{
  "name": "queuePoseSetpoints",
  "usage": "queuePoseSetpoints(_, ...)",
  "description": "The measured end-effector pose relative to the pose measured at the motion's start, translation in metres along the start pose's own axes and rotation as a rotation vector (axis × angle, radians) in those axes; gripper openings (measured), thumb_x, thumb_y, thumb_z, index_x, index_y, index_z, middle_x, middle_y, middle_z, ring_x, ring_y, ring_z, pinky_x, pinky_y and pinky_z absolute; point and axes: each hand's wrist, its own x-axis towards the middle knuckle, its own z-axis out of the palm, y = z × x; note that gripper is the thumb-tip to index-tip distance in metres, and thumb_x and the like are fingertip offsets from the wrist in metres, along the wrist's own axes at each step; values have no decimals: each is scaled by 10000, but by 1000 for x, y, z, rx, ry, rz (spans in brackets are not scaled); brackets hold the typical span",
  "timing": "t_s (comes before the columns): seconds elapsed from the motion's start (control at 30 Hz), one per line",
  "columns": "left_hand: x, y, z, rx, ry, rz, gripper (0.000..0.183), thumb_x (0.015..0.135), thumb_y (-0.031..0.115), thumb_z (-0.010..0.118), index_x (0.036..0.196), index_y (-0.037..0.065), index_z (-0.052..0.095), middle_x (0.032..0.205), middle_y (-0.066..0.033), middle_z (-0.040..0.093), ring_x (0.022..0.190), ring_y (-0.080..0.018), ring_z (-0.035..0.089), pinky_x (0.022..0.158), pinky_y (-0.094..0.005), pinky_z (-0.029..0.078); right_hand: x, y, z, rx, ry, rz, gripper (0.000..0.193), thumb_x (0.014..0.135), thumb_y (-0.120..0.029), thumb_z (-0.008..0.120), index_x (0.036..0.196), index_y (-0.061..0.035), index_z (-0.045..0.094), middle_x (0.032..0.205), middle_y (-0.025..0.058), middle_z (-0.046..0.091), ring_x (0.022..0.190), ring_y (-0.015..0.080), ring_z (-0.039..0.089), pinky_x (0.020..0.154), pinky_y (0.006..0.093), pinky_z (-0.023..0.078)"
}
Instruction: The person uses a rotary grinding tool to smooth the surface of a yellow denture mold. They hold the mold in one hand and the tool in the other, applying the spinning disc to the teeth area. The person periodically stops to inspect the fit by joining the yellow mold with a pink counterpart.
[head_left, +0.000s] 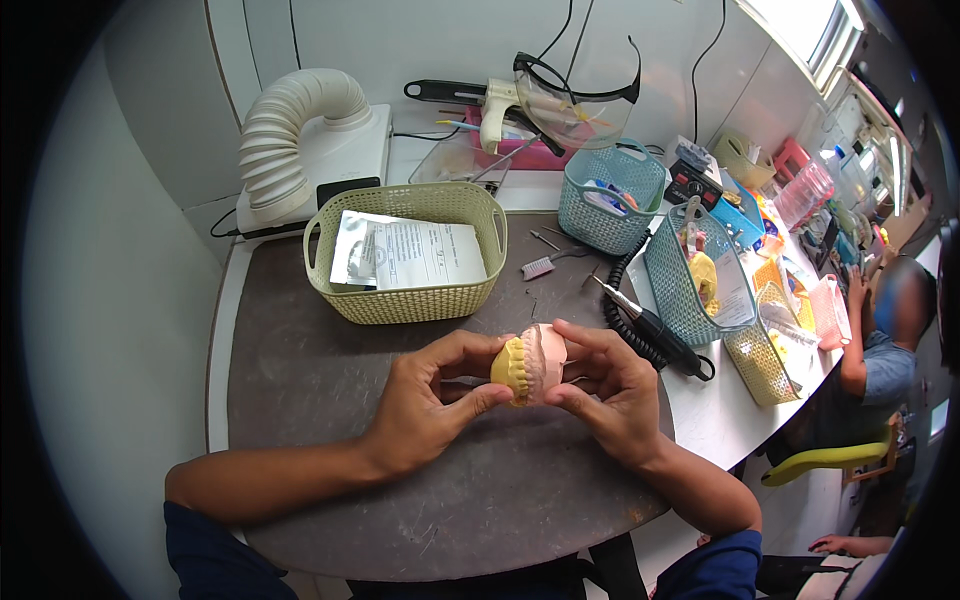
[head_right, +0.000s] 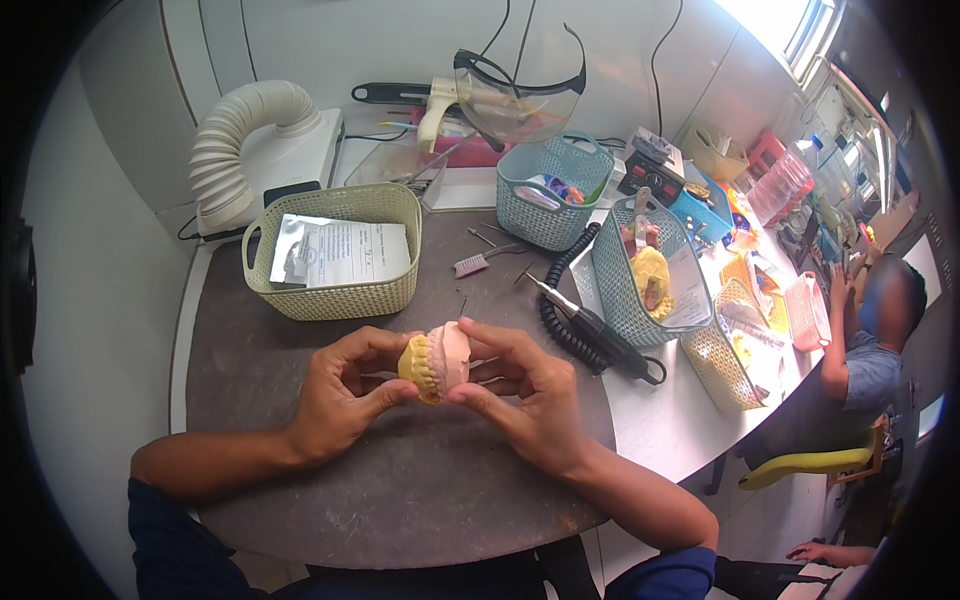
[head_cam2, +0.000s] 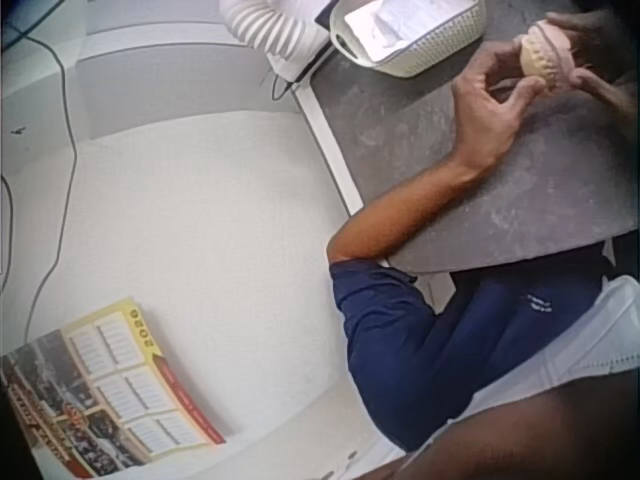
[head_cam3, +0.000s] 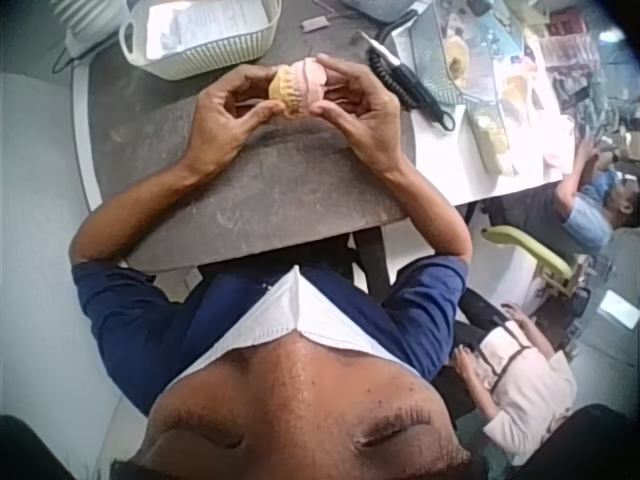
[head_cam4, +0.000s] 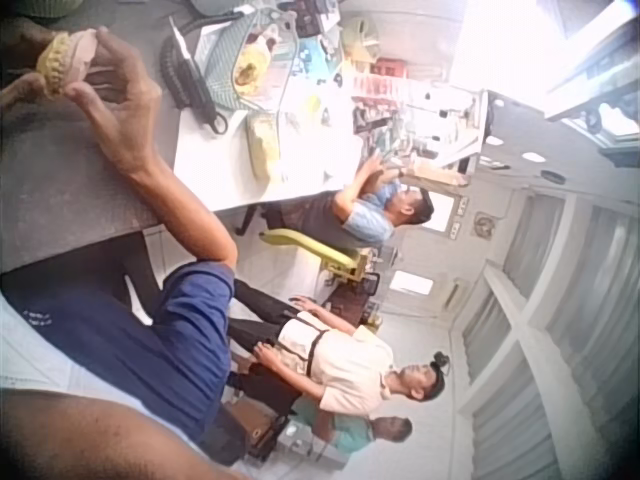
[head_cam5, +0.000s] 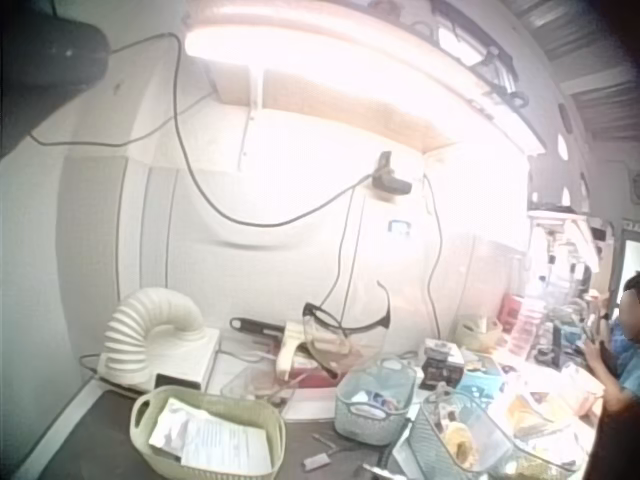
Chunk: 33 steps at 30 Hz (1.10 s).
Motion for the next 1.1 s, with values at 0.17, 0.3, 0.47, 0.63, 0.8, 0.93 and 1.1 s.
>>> queuePoseSetpoints(0.17,0,0,0,-8,1,-13,382,871,83,721,1205,-13,562,1135,-110,644,1067,-166,622,932,-317,536,0,0,0,9,1,10,558,859,-14,711,1361,21,470,1132,155,632,960,177,672,828,284,570)
queuePoseSetpoints(0.3,1,-2,0,-29,19,-7,388,872,98,725,1201,-24,561,1113,-128,650,1043,-168,634,910,-308,548,1,-3,0,13,-4,63,537,870,-10,695,1357,27,471,1103,153,640,943,169,674,826,280,566)
queuePoseSetpoints(0.47,2,-1,0,-27,15,-22,397,869,120,733,1196,-24,559,1109,-127,648,1045,-165,631,888,-299,556,1,-4,-2,12,-26,137,594,861,-81,730,1368,24,440,1062,130,652,945,167,668,813,270,560)
queuePoseSetpoints(0.63,2,0,-1,-20,20,-43,401,867,126,736,1197,-20,562,1107,-126,647,1046,-161,630,881,-291,560,1,-4,-2,48,-37,159,539,885,-13,679,1370,17,446,1015,137,682,892,169,692,803,283,568)
queuePoseSetpoints(0.8,1,-2,1,-47,36,-16,391,864,97,732,1198,-17,563,1107,-121,643,1051,-165,629,906,-298,554,1,-1,-1,5,-38,76,541,883,-14,683,1370,6,448,1026,150,682,898,175,694,793,289,566)
queuePoseSetpoints(0.93,1,-1,2,-75,39,-9,381,865,76,725,1197,-14,560,1112,-116,635,1060,-170,626,917,-302,550,0,-1,-2,-37,-50,15,567,873,-15,696,1382,-4,445,1027,156,681,900,180,694,798,289,563)
queuePoseSetpoints(1.1,2,0,2,-45,51,-14,419,855,114,745,1202,-8,544,1096,-103,626,1037,-157,623,902,-296,552,1,-5,-2,39,-54,128,610,865,-17,707,1405,-6,425,1057,153,671,933,175,683,812,276,554)
